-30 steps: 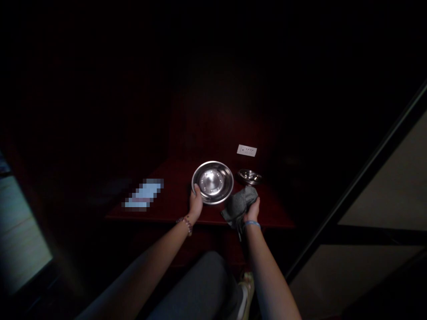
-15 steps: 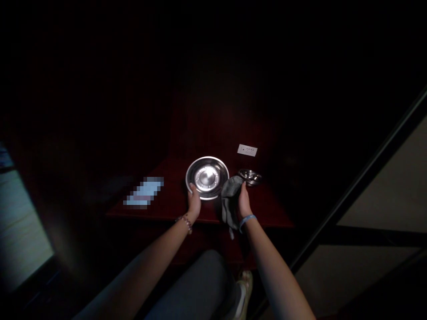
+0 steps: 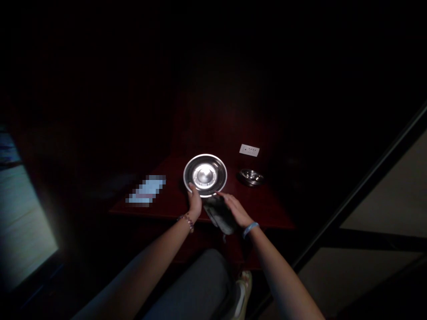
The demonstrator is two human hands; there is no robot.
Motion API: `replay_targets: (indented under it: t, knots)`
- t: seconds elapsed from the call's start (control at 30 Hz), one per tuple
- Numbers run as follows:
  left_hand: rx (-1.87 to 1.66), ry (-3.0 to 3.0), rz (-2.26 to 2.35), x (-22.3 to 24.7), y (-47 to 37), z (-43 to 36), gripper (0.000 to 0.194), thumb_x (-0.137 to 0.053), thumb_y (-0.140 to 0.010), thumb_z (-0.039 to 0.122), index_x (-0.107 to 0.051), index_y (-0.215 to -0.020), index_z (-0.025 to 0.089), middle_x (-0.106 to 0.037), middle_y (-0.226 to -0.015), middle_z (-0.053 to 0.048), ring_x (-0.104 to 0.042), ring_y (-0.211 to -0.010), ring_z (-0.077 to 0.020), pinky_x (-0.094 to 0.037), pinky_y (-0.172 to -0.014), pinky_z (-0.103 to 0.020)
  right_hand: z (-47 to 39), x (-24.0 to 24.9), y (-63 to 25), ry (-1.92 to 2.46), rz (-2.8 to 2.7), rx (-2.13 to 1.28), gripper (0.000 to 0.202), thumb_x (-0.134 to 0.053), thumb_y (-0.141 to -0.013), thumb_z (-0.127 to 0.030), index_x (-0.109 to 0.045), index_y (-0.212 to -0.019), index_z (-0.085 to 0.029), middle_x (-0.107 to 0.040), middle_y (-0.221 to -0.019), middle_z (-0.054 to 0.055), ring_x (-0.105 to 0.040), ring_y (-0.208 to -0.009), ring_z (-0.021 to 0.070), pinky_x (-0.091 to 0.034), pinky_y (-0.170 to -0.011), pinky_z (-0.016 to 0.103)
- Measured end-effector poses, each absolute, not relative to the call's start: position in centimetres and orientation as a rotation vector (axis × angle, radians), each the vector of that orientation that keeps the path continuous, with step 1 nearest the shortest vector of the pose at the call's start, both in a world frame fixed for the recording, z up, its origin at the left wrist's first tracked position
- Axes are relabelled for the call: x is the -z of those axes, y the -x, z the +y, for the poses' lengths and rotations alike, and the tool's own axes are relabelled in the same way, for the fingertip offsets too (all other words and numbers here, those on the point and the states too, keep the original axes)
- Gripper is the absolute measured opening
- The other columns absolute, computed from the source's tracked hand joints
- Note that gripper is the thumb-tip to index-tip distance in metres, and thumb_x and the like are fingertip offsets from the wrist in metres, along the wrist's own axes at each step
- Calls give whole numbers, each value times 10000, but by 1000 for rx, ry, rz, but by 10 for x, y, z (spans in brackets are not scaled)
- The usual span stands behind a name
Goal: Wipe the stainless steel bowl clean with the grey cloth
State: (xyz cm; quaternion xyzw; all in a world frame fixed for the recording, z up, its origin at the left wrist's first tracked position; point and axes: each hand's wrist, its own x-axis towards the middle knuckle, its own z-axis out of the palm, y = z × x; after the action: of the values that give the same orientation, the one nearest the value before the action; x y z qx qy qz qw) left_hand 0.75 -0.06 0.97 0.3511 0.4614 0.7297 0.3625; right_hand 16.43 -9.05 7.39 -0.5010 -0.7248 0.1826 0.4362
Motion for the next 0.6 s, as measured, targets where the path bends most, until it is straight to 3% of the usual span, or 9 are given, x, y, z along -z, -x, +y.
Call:
replay_targets:
  t: [0.13, 0.3, 0.4, 0.5, 0.6]
  knots:
    - [-1871, -939, 1195, -2, -8, 3, 760, -130, -973, 585, -297, -1482, 45, -360, -1536, -222, -361, -1425, -231, -310, -1160, -347, -122, -68, -169, 1137, -2469, -330, 520, -503, -921, -515, -537, -1381, -273, -649, -1289, 55, -580, -1179, 233, -381, -1086, 391]
    - [-1875, -877, 1102, -4, -9, 3, 746, -167, -971, 588, -314, -1481, 63, -368, -1535, -209, -378, -1417, -236, -285, -1171, -341, -129, -42, -187, 1109, -2747, 98, 807, -604, -840, -531, -288, -1526, -247, -292, -1597, 76, -296, -1448, 292, -241, -1187, 451]
    - [-1921, -726, 1013, -10, -10, 2, 703, -272, -972, 564, -375, -1452, 59, -383, -1526, -212, -374, -1420, -240, -265, -1179, -338, -122, -22, -201, 1156, -2740, 253, 886, -618, -831, -447, -184, -1552, -171, -217, -1618, 114, -245, -1474, 295, -247, -1192, 473]
    - [-1914, -670, 989, -12, -9, 1, 647, -301, -978, 539, -396, -1449, 106, -392, -1533, -171, -368, -1424, -212, -249, -1186, -326, -119, -8, -212, 1178, -2690, 274, 820, -627, -815, -346, -263, -1534, -195, -294, -1592, 106, -300, -1454, 287, -305, -1167, 476]
    - [-1869, -657, 984, -8, -8, 2, 656, -303, -973, 555, -396, -1452, 117, -369, -1549, -156, -340, -1438, -218, -225, -1194, -326, -118, -3, -218, 1201, -2508, 101, 562, -561, -855, -290, -494, -1411, -243, -562, -1412, 84, -519, -1301, 259, -419, -1079, 423]
